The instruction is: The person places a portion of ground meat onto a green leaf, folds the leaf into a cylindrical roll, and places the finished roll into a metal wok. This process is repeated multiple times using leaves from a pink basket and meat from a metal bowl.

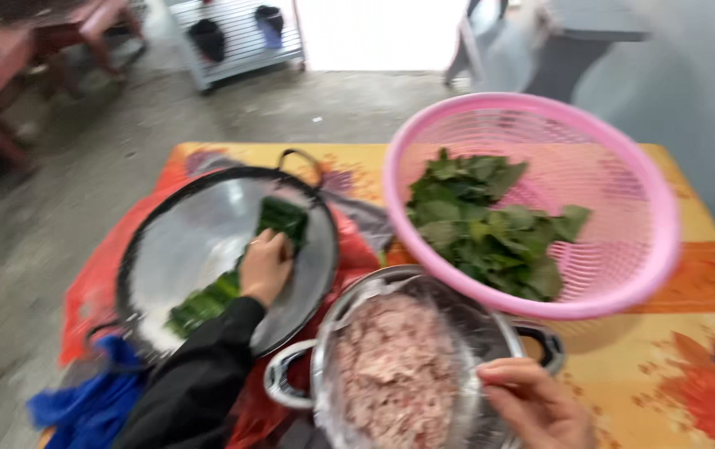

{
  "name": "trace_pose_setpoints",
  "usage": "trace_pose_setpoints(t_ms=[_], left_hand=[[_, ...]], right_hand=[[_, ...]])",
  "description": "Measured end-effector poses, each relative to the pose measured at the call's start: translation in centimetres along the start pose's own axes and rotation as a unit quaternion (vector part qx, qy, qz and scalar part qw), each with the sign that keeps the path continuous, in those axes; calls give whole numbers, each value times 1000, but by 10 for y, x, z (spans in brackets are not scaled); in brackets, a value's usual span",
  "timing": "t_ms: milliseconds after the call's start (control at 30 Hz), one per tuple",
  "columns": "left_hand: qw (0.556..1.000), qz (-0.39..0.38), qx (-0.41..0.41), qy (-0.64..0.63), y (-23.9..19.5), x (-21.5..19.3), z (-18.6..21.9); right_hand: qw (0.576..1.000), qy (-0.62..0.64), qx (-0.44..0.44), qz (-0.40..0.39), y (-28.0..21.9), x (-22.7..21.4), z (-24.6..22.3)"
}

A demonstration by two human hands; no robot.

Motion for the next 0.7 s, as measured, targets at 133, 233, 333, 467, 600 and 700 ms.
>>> trace_pose_setpoints(t_ms=[133, 233, 333, 467, 600, 700], left_hand=[[993, -8, 33, 114, -3, 6, 1], [987, -91, -13, 133, -7, 9, 4], [970, -167, -53, 167, -15, 11, 1], [978, -148, -63, 134, -29, -15, 18], [981, -152, -112, 38, -51, -89, 95], [989, -99, -110, 0, -78, -127, 113]], right_hand=[[997, 33, 64, -27, 24, -10, -16], [986, -152, 68, -25, 76, -27, -43], [955, -285, 68, -46, 144, -32, -32], [913, -357, -123, -156, 227, 7, 1], [724, -557, 66, -401, 237, 68, 46], [625, -618, 70, -472, 214, 88, 77]])
Point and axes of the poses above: each hand's wrist, its own y-axis towards the middle knuckle, its own x-axis out of the palm, z = x × y, the point moved 8 cm from there along y, towards the middle knuckle, and after that the axes turned 6 degrees about -y, right-handed, at the moved point
